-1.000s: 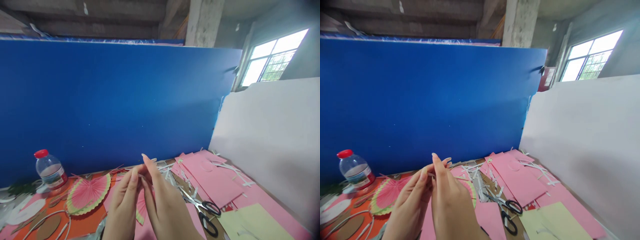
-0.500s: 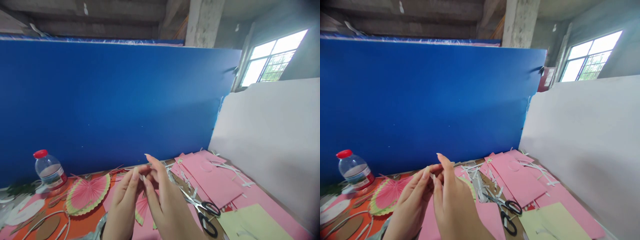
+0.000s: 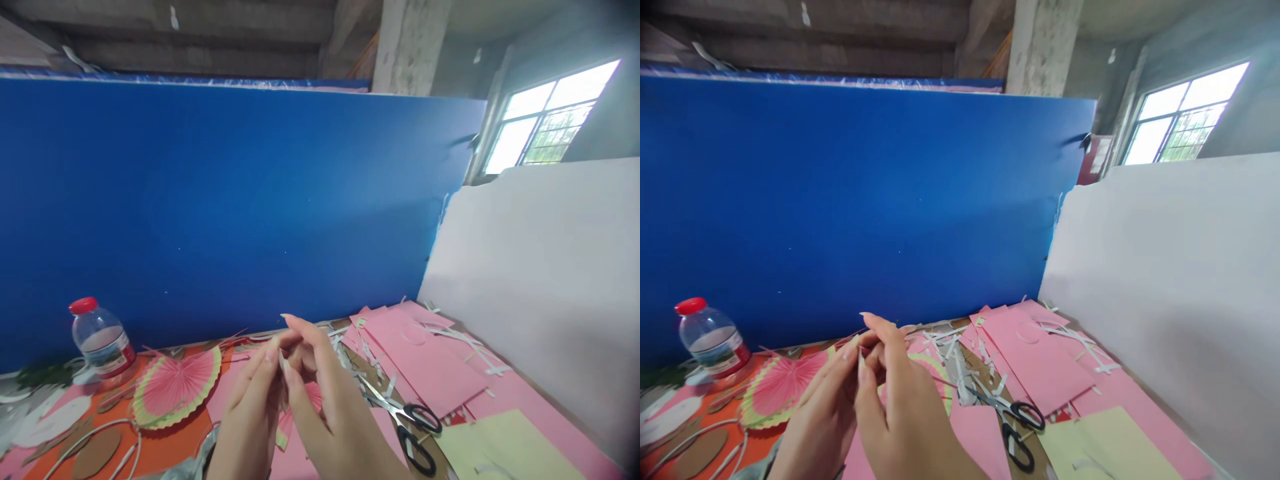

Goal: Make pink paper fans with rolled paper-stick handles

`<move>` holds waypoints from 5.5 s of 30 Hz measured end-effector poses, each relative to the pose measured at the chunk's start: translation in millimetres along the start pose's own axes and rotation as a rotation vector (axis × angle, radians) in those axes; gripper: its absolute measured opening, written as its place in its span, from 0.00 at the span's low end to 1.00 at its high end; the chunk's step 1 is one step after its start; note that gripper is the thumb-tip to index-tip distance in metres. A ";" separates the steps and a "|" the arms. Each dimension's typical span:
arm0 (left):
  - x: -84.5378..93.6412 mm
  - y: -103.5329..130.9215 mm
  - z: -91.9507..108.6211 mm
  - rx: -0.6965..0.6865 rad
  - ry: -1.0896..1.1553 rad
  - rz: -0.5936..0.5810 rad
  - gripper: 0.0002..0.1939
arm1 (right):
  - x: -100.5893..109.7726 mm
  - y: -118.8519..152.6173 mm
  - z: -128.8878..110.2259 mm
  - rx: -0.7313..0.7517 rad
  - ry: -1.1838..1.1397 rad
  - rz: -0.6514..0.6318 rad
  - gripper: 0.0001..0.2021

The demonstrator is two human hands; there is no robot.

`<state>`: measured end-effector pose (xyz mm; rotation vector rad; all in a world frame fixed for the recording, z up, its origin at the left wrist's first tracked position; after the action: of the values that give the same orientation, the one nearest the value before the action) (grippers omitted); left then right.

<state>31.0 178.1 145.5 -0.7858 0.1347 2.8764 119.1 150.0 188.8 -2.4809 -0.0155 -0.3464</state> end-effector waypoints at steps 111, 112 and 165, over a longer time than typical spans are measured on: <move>0.8 -3.6 7.5 -0.253 -0.357 -0.052 0.13 | 13.4 -4.0 -4.8 -0.017 0.091 -0.015 0.19; 2.4 -4.0 8.0 -0.273 -0.384 -0.033 0.13 | 12.6 -4.2 -5.4 -0.009 0.095 -0.023 0.18; 18.3 -24.3 15.4 -0.240 -0.188 0.056 0.13 | 7.1 -4.1 -10.0 0.102 0.395 0.012 0.19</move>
<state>12.0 206.2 148.2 -0.5493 -0.2183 3.0374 123.1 146.9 200.7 -2.2713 0.1406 -0.8034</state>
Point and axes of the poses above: each hand's wrist, its own y-axis away from the middle knuckle, its own x-axis out of the back of the hand, z = x × y, the point moved 6 cm from there along -y, towards the middle knuckle, and after that the axes turned 8 degrees about -y, right-handed, at the moved point
